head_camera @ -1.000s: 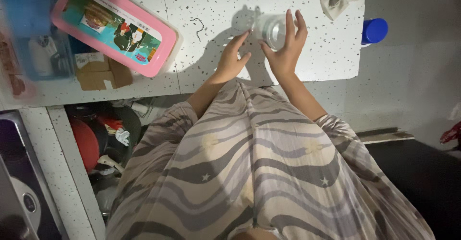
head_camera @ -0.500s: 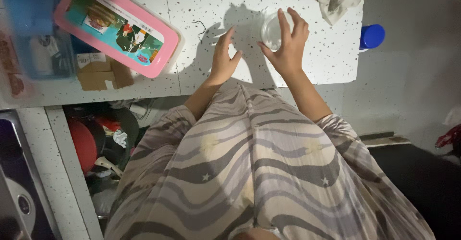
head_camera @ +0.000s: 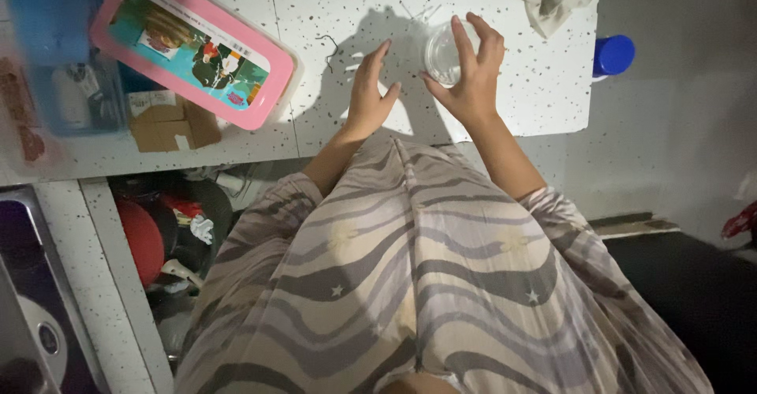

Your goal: The person opens a plastic jar and removes its contents, then opens a pink container and a blue container, emptying their contents onto the table. They handle various small items including packets, tape, and cables, placing them on the table.

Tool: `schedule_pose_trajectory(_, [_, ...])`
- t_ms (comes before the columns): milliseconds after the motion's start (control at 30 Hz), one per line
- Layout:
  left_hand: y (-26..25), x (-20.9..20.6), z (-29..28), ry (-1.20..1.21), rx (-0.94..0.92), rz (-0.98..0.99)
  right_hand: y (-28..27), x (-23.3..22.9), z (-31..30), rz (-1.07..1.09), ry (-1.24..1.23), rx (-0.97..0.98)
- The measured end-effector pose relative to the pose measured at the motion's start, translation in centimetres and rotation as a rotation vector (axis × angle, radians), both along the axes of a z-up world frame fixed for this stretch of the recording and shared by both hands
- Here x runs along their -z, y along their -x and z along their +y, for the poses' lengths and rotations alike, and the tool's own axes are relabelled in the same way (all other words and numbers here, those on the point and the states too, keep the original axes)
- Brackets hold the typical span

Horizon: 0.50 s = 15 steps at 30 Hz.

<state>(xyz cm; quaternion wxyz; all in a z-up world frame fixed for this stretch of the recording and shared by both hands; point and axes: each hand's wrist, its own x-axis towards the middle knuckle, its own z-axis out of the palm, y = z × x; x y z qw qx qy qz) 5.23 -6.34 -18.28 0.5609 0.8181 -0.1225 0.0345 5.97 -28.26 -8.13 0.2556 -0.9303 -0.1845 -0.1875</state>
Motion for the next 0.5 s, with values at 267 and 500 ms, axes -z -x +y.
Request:
schedule_pose_trajectory(267, [0.2, -0.7, -0.1, 0.011, 0.021, 0.010, -0.1, 0.1, 0.4, -0.007, 0.018, 0.036])
schedule_pose_trajectory(500, [-0.7, -3.0, -0.9, -0.090, 0.024, -0.165, -0.5, -0.7, 1.0, 0.043, -0.165, 0.021])
